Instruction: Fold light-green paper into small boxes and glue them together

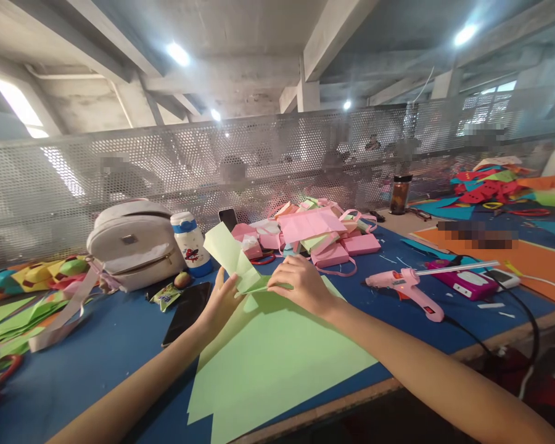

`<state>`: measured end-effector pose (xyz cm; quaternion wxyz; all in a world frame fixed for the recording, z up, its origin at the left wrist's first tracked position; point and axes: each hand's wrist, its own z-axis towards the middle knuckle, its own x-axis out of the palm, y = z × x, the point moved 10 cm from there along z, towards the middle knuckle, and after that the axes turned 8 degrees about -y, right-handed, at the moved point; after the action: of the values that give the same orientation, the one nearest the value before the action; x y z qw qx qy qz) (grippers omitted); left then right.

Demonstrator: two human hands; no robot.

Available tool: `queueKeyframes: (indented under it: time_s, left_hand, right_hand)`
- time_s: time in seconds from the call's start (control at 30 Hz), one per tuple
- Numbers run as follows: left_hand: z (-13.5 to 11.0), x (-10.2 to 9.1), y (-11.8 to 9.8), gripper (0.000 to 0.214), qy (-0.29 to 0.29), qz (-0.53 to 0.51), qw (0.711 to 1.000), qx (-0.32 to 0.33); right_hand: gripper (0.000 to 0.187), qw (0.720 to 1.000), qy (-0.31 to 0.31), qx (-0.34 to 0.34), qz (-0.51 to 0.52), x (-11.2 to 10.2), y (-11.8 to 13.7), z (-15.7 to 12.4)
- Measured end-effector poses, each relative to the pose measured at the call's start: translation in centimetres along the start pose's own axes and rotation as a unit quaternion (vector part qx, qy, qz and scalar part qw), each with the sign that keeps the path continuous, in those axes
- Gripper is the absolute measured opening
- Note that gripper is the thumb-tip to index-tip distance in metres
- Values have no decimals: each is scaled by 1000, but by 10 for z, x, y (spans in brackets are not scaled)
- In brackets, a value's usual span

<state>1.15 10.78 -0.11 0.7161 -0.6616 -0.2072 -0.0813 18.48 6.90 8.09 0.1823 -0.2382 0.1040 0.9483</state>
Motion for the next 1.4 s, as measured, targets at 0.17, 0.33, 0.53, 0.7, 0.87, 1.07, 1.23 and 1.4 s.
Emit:
queueKeyframes:
  time_s: [0.17,0.33,0.53,0.7,0.87,1.07,1.23,1.4]
  left_hand:
    - [4,-5,1,82,-13,-16,1000,7]
    - [2,-4,6,85,-16,-13,1000,4]
    - [-8,8,3,105,24,-5,999,26]
    - [-6,5,7,118,23,42,998,32]
    - [-5,8,5,122,48,89,992,72]
    - [-12,13,1,121,34,101,989,102]
    - [-24,6,-10,83,-37,179,968,170]
    - [-33,22,18,39,45,278,956,83]
  right_hand:
    - [4,998,52,-21,3,7,9,-7]
    - [8,996,88,6,13,13,16,-16]
    - [27,949,49,272,151,24,-30,-18]
    - [33,887,188,332,261,55,-39,-20]
    - [35,836,290,352,305,72,-29,-29]
    - [60,783,164,445,402,79,-21,-35]
    - [45,796,85,484,353,65,-36,-38]
    - [37,821,31,484,302,50,-50,-37]
